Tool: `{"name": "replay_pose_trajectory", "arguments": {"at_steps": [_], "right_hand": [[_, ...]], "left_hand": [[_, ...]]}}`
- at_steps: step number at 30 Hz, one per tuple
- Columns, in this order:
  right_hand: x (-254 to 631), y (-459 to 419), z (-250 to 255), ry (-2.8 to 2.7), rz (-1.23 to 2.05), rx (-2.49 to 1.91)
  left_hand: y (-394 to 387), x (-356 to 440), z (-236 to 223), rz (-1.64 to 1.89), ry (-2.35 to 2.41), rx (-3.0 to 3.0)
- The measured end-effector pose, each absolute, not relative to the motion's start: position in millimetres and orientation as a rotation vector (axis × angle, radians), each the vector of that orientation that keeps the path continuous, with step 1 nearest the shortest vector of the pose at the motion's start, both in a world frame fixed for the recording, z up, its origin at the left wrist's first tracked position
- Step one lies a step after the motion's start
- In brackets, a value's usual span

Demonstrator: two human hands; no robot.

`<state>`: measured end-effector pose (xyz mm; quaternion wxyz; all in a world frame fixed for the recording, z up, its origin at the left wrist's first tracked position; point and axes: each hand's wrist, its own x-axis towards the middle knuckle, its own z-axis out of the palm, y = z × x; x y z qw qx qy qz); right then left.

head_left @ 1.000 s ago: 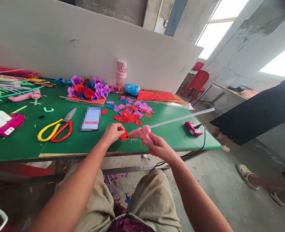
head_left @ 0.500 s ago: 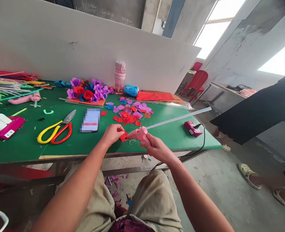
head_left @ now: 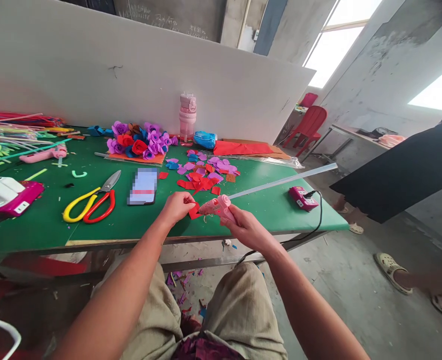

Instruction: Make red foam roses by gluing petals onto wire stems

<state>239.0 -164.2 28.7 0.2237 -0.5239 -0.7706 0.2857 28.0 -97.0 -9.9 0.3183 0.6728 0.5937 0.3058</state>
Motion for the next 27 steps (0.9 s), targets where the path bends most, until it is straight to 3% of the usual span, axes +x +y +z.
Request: {"name": "replay_pose_trajectory", "arguments": {"at_steps": [27], "right_hand": [[235.3,-165.3,37.4,-2.170,0.699,-1.477]], "left_hand": [[-98.9,29.2,-6.2,0.793,1.559,1.761]]}}
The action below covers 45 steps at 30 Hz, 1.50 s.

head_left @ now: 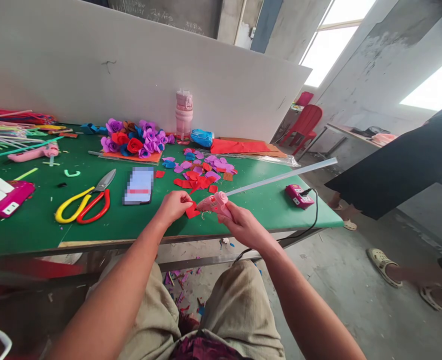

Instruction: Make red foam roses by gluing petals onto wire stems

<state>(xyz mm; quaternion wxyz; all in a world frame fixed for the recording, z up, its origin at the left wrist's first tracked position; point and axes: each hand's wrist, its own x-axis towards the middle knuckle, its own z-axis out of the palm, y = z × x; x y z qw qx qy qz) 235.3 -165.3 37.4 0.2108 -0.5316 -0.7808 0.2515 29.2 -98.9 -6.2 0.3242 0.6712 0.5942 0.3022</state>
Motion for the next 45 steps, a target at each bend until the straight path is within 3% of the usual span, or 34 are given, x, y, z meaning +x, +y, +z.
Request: {"name": "replay_pose_trajectory", "arguments": {"at_steps": [45], "right_hand": [[228.1,-166.5,37.3,-2.240,0.701,-1.481]], "left_hand": [[-97.3,28.2,-8.1,0.776,1.566,1.788]]}}
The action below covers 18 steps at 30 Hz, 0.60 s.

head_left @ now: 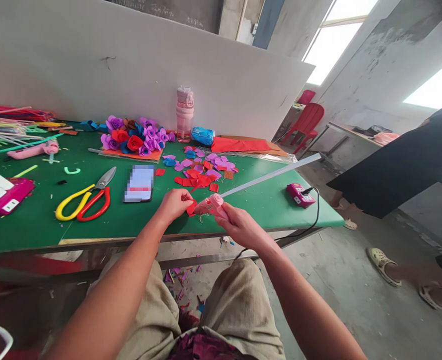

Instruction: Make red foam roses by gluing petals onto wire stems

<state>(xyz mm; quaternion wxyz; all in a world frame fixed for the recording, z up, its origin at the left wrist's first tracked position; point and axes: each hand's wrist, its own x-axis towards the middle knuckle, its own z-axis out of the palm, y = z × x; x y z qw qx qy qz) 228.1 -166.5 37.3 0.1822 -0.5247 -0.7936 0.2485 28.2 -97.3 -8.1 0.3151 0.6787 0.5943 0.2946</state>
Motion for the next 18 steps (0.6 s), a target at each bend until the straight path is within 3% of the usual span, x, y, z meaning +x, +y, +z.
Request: {"name": "replay_pose_trajectory", "arguments": {"at_steps": [18], "right_hand": [[228.5,-164.8,39.8,-2.257,0.645,-1.526]], "left_hand": [[-96.9,27.7,-8.4,0.776,1.563,1.807]]}}
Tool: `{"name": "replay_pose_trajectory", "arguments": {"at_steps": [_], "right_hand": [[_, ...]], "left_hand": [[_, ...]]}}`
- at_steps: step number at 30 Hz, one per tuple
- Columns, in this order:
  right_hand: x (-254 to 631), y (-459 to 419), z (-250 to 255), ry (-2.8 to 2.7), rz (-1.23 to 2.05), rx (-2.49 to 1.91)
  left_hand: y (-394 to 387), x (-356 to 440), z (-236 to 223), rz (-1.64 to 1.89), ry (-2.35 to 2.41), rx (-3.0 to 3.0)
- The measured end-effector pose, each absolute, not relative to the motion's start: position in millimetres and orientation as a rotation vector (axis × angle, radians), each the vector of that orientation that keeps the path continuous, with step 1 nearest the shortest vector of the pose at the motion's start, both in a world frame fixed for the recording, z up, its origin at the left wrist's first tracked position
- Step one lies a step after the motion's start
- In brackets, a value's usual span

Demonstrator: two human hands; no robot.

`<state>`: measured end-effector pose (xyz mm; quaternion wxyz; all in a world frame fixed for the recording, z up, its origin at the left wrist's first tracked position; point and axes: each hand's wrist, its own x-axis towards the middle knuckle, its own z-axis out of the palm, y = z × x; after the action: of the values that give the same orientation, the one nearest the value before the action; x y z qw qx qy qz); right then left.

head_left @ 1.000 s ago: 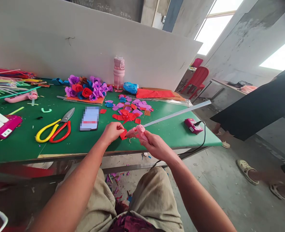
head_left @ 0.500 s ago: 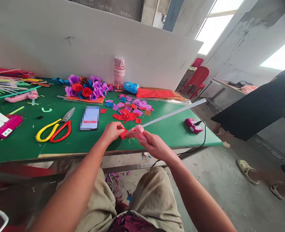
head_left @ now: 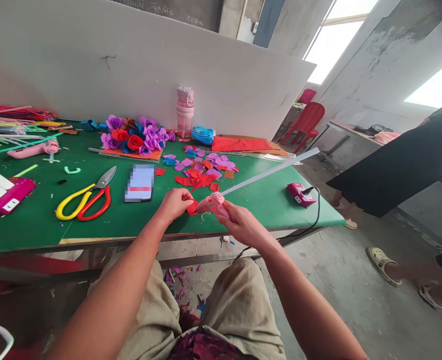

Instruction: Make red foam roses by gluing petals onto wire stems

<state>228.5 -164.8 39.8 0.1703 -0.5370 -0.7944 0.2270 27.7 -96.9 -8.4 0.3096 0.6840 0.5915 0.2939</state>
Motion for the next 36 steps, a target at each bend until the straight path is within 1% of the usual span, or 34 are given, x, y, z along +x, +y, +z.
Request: {"name": "replay_pose_trajectory", "arguments": {"at_steps": [28,36], "right_hand": [[237.3,-162.8,38.3,-2.191,0.600,-1.554],[242.8,-163.5,40.6,-2.070,0.766,-1.519]], "left_hand": [[-98.7,28.4,-6.6,0.792,1.565,1.784],[-99.5,29.6,-5.2,0.798,1.549,1.737]]}}
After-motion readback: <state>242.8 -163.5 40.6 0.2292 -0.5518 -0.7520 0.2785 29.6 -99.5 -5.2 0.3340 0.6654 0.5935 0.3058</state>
